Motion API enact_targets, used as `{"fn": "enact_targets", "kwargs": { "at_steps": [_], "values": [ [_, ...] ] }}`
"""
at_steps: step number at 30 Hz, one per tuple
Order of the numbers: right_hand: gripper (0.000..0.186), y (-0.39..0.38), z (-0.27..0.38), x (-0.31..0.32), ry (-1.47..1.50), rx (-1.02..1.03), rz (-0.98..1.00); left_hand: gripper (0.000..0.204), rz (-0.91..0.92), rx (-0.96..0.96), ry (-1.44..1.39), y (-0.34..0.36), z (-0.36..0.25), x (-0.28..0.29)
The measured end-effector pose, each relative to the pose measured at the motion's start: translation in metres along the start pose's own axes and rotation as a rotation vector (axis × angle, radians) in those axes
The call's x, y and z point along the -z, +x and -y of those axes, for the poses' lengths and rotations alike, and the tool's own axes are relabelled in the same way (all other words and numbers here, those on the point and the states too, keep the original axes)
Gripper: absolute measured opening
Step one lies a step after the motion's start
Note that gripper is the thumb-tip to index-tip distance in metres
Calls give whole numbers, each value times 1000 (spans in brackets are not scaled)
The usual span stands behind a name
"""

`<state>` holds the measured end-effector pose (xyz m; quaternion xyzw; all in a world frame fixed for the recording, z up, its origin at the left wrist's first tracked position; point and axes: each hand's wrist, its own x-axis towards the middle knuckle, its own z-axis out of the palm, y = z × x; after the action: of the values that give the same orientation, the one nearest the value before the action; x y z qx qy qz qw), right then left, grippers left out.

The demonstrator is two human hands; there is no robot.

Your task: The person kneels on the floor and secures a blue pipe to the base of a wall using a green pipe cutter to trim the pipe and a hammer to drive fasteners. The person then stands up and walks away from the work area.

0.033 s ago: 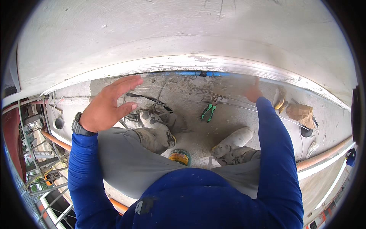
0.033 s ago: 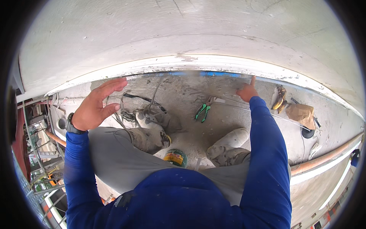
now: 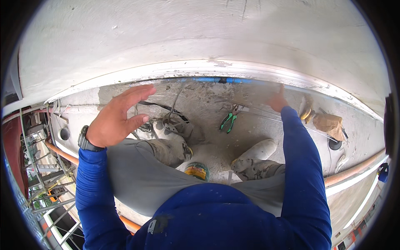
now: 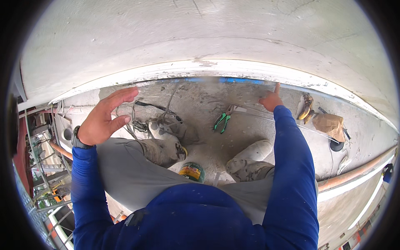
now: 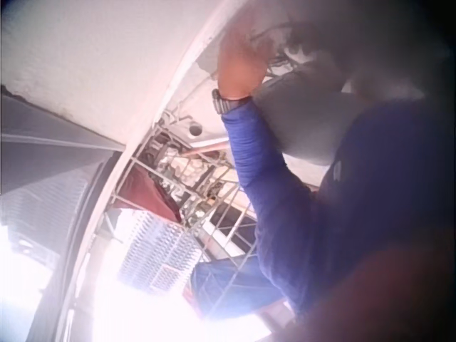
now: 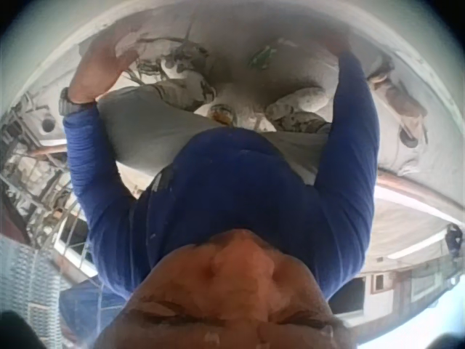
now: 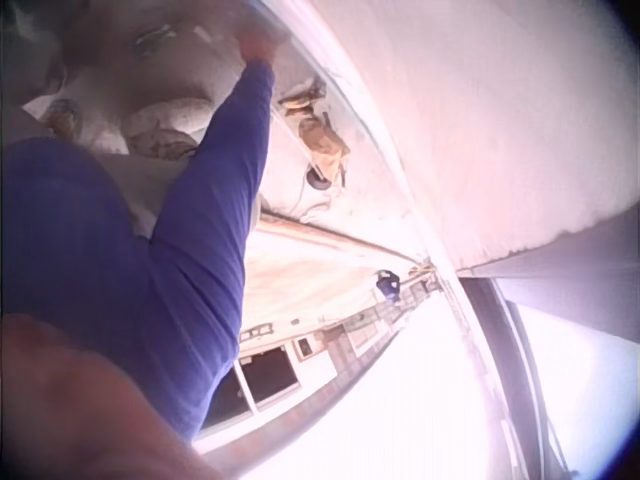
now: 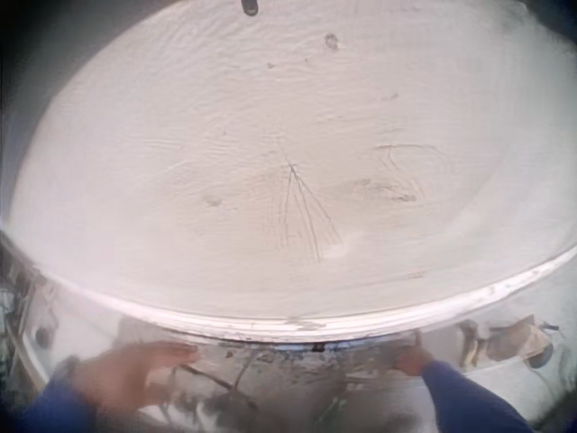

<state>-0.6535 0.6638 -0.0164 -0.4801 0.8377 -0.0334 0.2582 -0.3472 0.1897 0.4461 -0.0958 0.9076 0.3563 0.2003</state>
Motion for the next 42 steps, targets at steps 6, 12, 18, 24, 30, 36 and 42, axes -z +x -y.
{"fn": "enact_targets", "kwargs": {
  "at_steps": [6,12,18,24,30,36,42],
  "values": [
    [38,6,16,29,-68,-81,221,60,-145,-2,35,-23,15,3],
    [36,9,20,37,-13,-142,197,54,-603,19,-262,-14,42,20],
    [38,12,5,31,-55,-66,263,68,-706,-56,-241,-1,42,23],
    [39,11,0,21,-66,-100,220,77,-727,-65,-218,4,41,20],
    [37,14,7,26,-82,-82,263,79,-734,-56,-196,0,43,17],
    [35,12,11,33,-163,-51,278,80,-734,-77,-195,4,45,17],
    [35,11,13,37,-174,-25,265,79,-735,-88,-201,3,47,17]
  ]
}}
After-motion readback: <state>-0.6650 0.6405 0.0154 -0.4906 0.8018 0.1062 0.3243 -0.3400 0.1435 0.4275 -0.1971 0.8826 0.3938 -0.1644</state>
